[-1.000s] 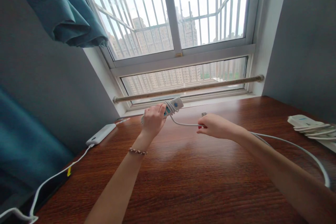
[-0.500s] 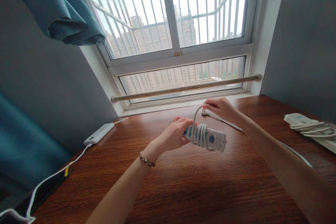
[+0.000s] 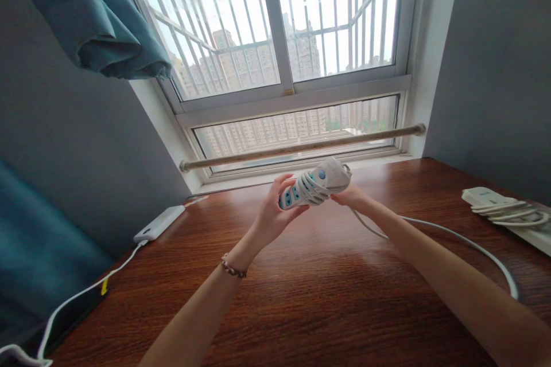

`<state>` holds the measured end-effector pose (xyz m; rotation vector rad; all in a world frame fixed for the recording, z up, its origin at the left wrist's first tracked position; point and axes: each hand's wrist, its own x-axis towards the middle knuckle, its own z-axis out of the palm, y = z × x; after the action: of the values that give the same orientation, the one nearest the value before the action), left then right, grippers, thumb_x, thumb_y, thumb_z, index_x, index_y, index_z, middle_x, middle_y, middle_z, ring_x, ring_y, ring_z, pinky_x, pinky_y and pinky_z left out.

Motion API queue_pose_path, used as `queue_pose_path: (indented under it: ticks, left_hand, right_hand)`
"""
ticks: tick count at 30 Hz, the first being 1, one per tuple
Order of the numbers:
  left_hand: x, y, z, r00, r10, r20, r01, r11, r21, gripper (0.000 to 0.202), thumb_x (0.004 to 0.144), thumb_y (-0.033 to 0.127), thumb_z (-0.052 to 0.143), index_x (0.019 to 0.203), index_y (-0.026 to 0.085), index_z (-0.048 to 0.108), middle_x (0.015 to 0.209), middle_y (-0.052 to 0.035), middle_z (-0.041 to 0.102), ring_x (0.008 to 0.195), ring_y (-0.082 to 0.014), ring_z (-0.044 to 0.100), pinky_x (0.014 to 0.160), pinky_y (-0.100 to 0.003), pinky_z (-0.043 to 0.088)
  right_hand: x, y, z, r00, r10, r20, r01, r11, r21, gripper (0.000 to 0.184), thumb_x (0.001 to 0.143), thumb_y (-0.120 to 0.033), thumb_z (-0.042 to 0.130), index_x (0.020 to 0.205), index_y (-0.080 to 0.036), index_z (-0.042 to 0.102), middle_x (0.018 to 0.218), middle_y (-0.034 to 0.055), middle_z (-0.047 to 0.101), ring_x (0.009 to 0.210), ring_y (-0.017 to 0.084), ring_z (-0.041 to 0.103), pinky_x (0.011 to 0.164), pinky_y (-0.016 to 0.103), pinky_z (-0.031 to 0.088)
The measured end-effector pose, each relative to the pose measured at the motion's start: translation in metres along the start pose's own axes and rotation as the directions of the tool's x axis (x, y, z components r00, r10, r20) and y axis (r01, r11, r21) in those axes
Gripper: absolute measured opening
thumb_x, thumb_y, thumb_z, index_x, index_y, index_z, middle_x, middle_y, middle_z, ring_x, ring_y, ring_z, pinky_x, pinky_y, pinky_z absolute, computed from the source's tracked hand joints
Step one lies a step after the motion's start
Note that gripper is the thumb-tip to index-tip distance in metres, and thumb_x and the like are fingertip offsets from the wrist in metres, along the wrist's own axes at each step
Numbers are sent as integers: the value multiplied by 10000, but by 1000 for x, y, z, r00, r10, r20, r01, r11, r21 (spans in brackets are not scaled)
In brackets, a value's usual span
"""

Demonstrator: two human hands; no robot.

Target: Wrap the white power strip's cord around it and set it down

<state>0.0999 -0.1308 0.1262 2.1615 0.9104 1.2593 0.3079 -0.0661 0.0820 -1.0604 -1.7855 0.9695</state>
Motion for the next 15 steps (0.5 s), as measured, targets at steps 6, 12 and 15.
queue_pose_path:
  ticks: [6, 12, 15]
  left_hand:
    - [3, -10, 0, 968, -191, -163, 199, 980, 30, 590, 669, 461, 679, 1161, 193, 494, 1085, -80, 617, 958, -205, 592, 854, -348, 458]
    - [5, -22, -13, 940, 5, -341, 155, 885, 440, 573, 712, 444, 629, 1193, 167, 491, 1170, -117, 561, 1092, -247, 520, 949, -404, 409]
    - [7, -25, -12, 938, 76, -338, 134, 821, 555, 620, 729, 366, 623, 1266, 140, 411, 1287, -149, 481, 1207, -261, 438, 1014, -422, 353]
  right_hand:
    - [-14, -10, 41, 966, 201, 161, -232, 949, 211, 374, 884, -442, 347, 900, -117, 531, 489, -54, 272, 375, 47, 222, 347, 168, 175]
    - [-25, -28, 34, 895, 420, 146, -370, 885, -282, 366, 811, -311, 547, 1067, -98, 396, 701, 55, 554, 461, 98, 487, 361, 191, 343]
    - [-36, -41, 38, 893, 435, 113, -312, 781, -541, 380, 779, -270, 592, 1044, -65, 412, 869, 159, 603, 488, 147, 558, 402, 255, 408]
